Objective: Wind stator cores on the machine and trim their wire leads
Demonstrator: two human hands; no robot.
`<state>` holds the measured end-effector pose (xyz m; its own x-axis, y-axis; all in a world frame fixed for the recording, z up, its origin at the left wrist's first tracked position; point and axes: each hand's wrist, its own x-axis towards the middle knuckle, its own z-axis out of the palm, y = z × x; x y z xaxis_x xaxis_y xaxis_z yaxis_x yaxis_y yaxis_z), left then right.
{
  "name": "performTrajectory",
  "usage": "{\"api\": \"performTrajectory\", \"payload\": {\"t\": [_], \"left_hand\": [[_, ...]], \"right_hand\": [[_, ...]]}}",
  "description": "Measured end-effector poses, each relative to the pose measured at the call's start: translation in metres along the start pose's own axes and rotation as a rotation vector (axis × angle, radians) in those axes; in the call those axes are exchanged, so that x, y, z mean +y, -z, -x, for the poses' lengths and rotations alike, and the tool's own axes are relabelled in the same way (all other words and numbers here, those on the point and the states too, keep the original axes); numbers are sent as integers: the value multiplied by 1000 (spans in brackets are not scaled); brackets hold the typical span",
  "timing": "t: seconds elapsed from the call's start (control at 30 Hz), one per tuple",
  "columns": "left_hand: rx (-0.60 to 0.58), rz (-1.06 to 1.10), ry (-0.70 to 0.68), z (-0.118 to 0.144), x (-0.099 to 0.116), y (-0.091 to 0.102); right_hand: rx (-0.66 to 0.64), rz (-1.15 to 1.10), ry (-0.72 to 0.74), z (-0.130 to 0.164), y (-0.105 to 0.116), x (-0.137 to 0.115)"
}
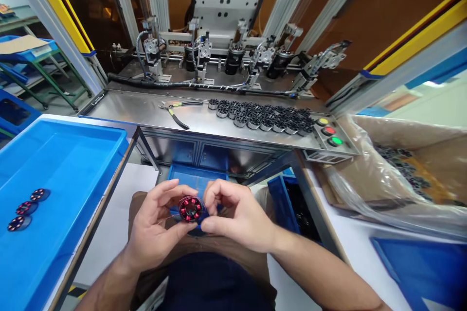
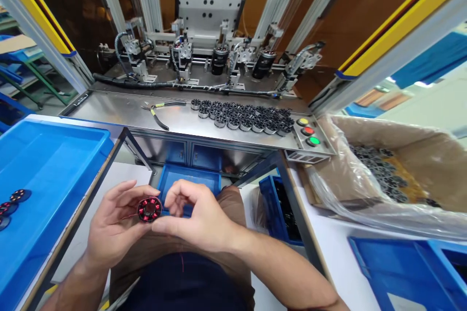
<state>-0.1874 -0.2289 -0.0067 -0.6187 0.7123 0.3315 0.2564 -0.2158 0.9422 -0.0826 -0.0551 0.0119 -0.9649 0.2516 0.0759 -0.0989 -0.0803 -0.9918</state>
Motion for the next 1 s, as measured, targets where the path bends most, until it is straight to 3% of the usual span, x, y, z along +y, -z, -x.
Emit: {"api": "performTrajectory", "payload": {"t": [0.13,0.37,0.47,0.57,0.67,0.77,0.9,1.0], "left_hand": [[-29,76,43,0,-1,0],[-101,399,314,-5,-12,2],[-112,494,350,-7,-15,-4],[-42,440,293,-5,-15,-12],[61,145,137,0,-14,-17],[81,-111,-12,7,-13,-17],[85,-226,-136,11,-13,-16],[107,-207,-147,9,-14,-17]], "right_hand": [[74,-54,8,3,-14,6],[188,-113,119,15,-19,26],[222,-70,173,19,-22,30],[223,-25,193,22,-23,33],[197,-17,209,23,-23,35],[161,-19,223,21,-22,35],[145,-105,166,18,-25,34],[198,-215,111,18,-32,36]]}}
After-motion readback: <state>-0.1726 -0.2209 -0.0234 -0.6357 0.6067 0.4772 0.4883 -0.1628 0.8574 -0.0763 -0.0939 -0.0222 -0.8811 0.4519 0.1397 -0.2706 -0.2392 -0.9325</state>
